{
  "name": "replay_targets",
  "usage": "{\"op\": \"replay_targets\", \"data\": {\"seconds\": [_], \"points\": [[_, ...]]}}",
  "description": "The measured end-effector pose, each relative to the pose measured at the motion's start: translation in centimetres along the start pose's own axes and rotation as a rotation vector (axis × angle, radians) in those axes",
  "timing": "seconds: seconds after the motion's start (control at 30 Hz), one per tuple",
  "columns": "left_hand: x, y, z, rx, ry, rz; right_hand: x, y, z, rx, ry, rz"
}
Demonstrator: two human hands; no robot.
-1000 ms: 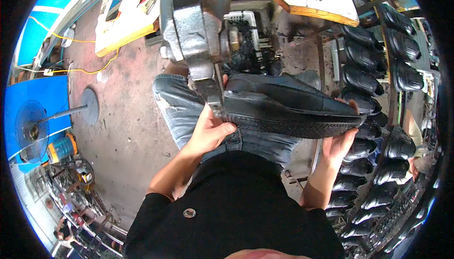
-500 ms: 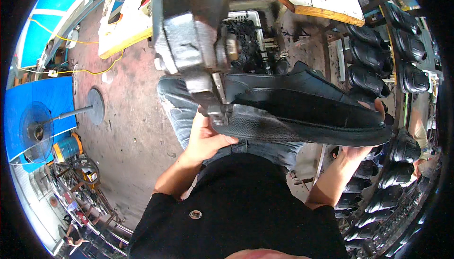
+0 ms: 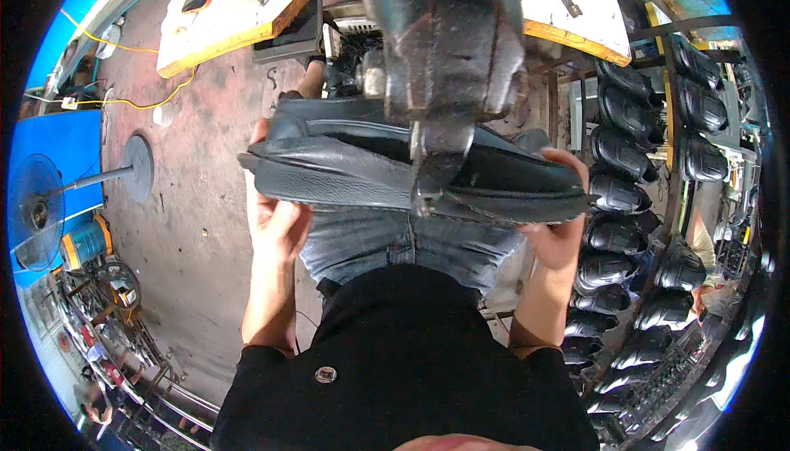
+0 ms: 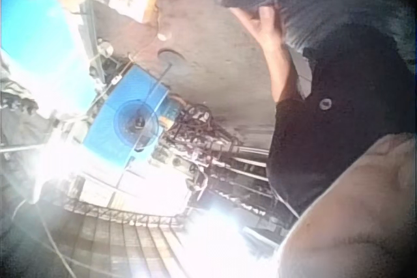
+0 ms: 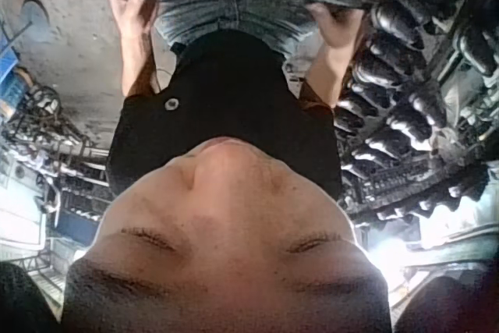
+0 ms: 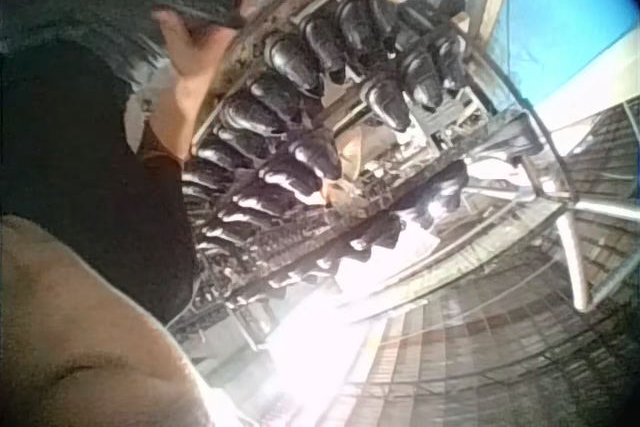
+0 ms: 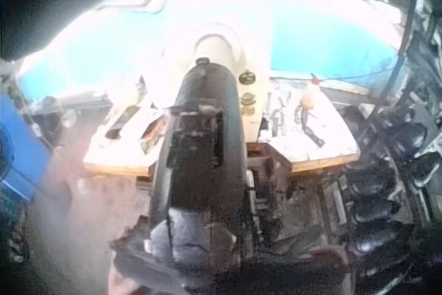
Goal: Using a machine to apply pressure or heat to attach soles to shoe uppers.
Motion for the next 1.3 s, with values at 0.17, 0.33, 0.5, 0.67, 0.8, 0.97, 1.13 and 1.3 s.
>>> {"op": "replay_targets", "data": {"seconds": [0.17,0.33,0.5,0.67,0.8,0.97,1.13,1.3], "points": [[-1.1,-2.1,0.1,0.169,-0.124,0.265,2.6,-1.5,-0.2,0.002,0.004,0.099],[2.9,-5.8,-0.6,0.734,-0.214,1.130,4.8,-1.2,0.6,-0.075,0.163,0.060],[10.8,-7.0,0.0,0.704,0.202,1.403,6.9,-0.2,1.1,-0.147,0.283,-0.241],[15.2,-4.8,3.3,0.347,0.419,1.568,8.5,1.9,1.8,-0.241,0.246,-0.404],[14.8,-3.4,4.5,0.339,0.515,1.381,9.1,3.0,2.5,-0.220,0.312,-0.462],[13.4,-2.4,5.2,0.194,0.451,1.119,8.8,3.9,3.0,-0.384,0.393,-0.665],[11.4,-0.8,4.3,0.004,0.379,0.775,7.3,-1.2,1.7,-0.390,0.296,-0.384],[10.0,1.5,3.8,0.017,0.351,0.499,6.4,-15.7,-3.2,0.159,0.286,0.070]]}}
Point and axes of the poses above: each hand's wrist, its own z-axis towards the middle knuckle, its own x-axis out of the palm, y = z × x, the point moved 6 cm from there along z, towards the middle knuckle, and after that the axes turned 5 degrees about -x, right-handed, at the moved point
